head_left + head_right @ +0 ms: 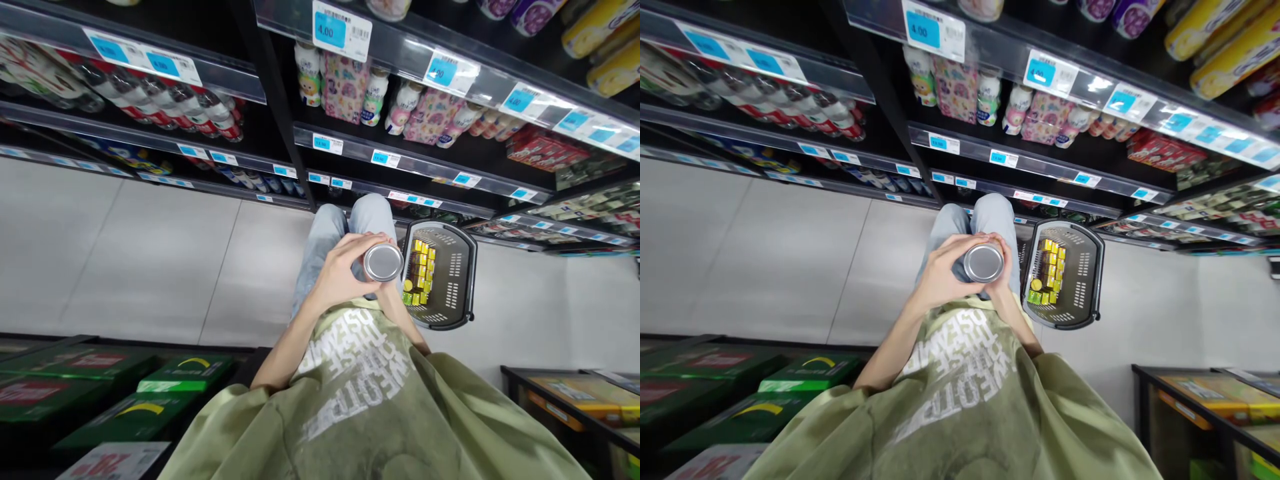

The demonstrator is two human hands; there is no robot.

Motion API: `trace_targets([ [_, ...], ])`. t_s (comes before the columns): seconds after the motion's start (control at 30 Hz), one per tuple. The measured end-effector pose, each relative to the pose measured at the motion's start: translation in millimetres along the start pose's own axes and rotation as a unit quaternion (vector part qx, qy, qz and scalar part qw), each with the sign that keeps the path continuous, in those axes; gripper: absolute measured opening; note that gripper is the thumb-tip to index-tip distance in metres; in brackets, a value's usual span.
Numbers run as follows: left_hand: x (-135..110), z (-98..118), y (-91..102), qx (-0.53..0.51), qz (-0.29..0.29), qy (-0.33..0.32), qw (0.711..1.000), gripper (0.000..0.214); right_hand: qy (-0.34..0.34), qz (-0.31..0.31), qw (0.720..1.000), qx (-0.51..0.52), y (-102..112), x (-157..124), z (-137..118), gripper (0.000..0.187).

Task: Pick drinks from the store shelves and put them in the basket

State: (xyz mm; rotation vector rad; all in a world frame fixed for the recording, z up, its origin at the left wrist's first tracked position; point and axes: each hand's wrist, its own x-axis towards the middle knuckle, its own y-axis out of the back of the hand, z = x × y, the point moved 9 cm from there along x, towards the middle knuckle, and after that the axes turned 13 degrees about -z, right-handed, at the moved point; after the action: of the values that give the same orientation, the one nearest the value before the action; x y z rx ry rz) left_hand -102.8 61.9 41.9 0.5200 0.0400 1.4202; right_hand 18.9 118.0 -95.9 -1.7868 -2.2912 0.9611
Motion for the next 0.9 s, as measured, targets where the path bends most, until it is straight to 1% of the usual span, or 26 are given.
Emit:
trace_targets([
  [0.1,1.1,-3.1,-1.1,-0.011,-0.007,0.012,1.000,0.086,-0.002,-0.004,0.999,-0.037,1.4,0.0,-3.1,0.057],
  [0.23,2.3,-1.5,-3.7,-0.005,-0.016,0.009,1.000,0.086,-0.011,0.010,0.997,-0.081,5.4,-0.5,-2.7,0.063],
  [0.3,2.2,0.3,-4.4,-0.003,-0.016,0.006,1.000,0.086,-0.013,0.018,0.996,-0.083,6.4,-1.3,-1.8,0.063],
  [0.4,0.0,-2.5,-2.0,-0.015,-0.004,0.004,1.000,0.083,-0.006,0.025,0.998,-0.055,6.2,-3.0,-4.9,0.055],
  [0.47,-4.0,-13.5,2.2,-0.041,0.018,0.014,0.999,0.076,0.009,0.019,0.999,-0.049,5.8,-3.5,-14.2,0.048],
  [0.5,-6.9,-22.8,4.5,-0.066,0.033,0.024,0.997,0.071,0.020,0.011,0.998,-0.053,6.0,-3.6,-21.5,0.046],
  [0.57,-14.3,-48.3,5.7,-0.145,0.069,0.056,0.985,0.069,0.049,-0.006,0.996,-0.072,8.3,-4.4,-39.9,0.044],
  [0.6,-18.5,-63.1,3.5,-0.197,0.088,0.076,0.973,0.070,0.063,-0.016,0.994,-0.087,10.2,-5.4,-49.7,0.045],
  [0.63,-23.1,-78.2,-0.8,-0.255,0.109,0.100,0.956,0.072,0.074,-0.024,0.991,-0.105,12.3,-7.0,-59.0,0.046],
  [0.67,-27.8,-92.7,-7.5,-0.315,0.132,0.126,0.932,0.073,0.082,-0.032,0.988,-0.128,14.1,-9.2,-67.1,0.048],
  [0.73,-36.3,-115.8,-27.0,-0.429,0.177,0.177,0.868,0.072,0.088,-0.046,0.979,-0.178,14.4,-14.9,-78.3,0.049],
  [0.77,-39.5,-123.1,-38.5,-0.480,0.197,0.197,0.832,0.070,0.088,-0.055,0.974,-0.200,12.0,-18.0,-81.4,0.047],
  [0.83,-43.0,-129.8,-62.3,-0.559,0.222,0.232,0.765,0.065,0.091,-0.080,0.964,-0.236,1.1,-24.0,-84.0,0.043],
  [0.9,-44.9,-130.0,-83.8,-0.604,0.223,0.270,0.716,0.060,0.092,-0.113,0.955,-0.257,-15.5,-28.4,-82.9,0.042],
])
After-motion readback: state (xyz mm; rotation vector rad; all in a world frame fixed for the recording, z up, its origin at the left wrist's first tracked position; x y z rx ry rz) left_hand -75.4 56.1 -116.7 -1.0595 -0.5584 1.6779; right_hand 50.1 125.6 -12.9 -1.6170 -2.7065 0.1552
